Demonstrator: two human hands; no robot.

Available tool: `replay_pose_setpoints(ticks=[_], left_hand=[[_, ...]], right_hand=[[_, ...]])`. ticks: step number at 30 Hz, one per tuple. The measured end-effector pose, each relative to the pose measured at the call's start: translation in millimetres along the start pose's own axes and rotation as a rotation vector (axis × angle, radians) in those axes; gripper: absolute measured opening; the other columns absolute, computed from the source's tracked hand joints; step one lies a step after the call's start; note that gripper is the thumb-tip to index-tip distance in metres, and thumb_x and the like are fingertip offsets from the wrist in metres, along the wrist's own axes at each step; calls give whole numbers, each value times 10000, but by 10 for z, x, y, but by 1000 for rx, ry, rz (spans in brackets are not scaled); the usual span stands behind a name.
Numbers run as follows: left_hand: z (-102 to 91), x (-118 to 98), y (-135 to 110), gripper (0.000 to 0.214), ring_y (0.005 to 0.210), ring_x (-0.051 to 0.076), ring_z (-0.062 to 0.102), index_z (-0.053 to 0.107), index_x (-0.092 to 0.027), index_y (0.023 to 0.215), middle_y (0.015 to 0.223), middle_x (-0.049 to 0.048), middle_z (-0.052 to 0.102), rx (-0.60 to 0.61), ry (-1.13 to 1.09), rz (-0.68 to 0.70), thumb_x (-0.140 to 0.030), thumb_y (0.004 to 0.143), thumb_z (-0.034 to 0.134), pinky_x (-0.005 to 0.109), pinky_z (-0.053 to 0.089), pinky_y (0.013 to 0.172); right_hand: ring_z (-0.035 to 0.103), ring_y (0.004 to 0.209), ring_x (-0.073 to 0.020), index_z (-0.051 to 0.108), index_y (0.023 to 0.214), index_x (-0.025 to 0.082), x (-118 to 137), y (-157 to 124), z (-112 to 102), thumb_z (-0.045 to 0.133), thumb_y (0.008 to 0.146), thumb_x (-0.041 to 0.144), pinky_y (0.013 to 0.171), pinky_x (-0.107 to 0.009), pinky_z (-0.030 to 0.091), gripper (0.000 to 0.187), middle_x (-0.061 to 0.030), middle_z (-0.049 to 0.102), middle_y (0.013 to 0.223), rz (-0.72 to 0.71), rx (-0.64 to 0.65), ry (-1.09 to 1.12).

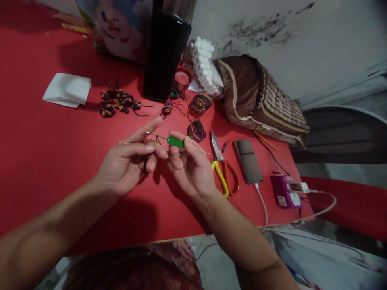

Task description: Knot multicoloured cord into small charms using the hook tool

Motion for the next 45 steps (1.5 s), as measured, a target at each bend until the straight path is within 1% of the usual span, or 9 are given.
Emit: replay_pose_setpoints(ticks=[7,14,19,23,27,33,38,41,45], left_hand=[[44,-25,-6,497,529,114,647,788,-162,1255,730,43,786,34,40,47,-14,803,643,210,537,563],[88,-29,-19,448,514,104,656,811,-173,1181,832,53,819,56,55,66,22,793,700,217,540,554],[89,-11,-19,410,488,84,574,818,-129,1174,666,26,704,78,58,39,7,818,667,193,469,519],[108,-43,-19,402,532,114,576,825,-83,1155,649,61,691,97,56,45,-28,821,608,222,488,564],[74,-72,-14,323,539,110,587,838,-130,1148,656,57,716,45,107,61,-69,886,660,206,487,556],[33,-80,-16,363,607,116,651,837,-215,1191,780,59,793,34,142,86,-77,869,743,203,541,604],[39,-100,-16,357,583,114,656,853,-241,1127,754,37,801,17,135,117,-48,854,730,198,545,590],[32,-106,-13,381,512,91,604,842,-230,1154,752,41,809,4,104,122,-33,859,701,174,496,524],[14,-64,-16,483,457,68,559,776,-235,1313,791,47,825,15,52,62,-51,876,686,169,492,523]], right_hand=[[454,498,-77,811,962,230,-12,9,-31,693,870,366,477,-209,482,202,35,666,702,19,-26,-19],[459,463,-59,821,969,231,54,14,-12,709,873,333,452,-195,468,179,41,669,699,9,25,-9],[476,447,-64,815,969,230,63,9,-22,695,878,335,437,-206,468,184,41,671,696,2,17,-40],[473,445,-65,809,979,227,61,9,-34,695,881,339,434,-203,465,187,39,675,690,-14,7,-72],[486,449,-68,816,994,237,67,7,-34,696,900,359,442,-210,475,194,36,671,697,-39,20,-93],[458,460,-70,817,990,233,54,10,-22,711,877,362,441,-217,465,201,36,668,697,-26,23,-34],[446,492,-84,800,1001,236,40,2,-18,691,892,391,460,-229,475,219,24,674,713,-24,2,-38],[472,498,-76,796,1022,237,66,-26,-9,676,930,393,476,-217,484,217,19,676,737,-82,-6,-94],[551,509,-78,796,1085,269,141,-81,38,668,977,392,503,-221,516,207,20,698,767,-203,9,-165]])
Point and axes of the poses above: each hand's wrist, its own y-axis towards the middle knuckle, its own z-axis out of the palm, x = y × z, the point moved 8 cm from there along y, towards the middle knuckle
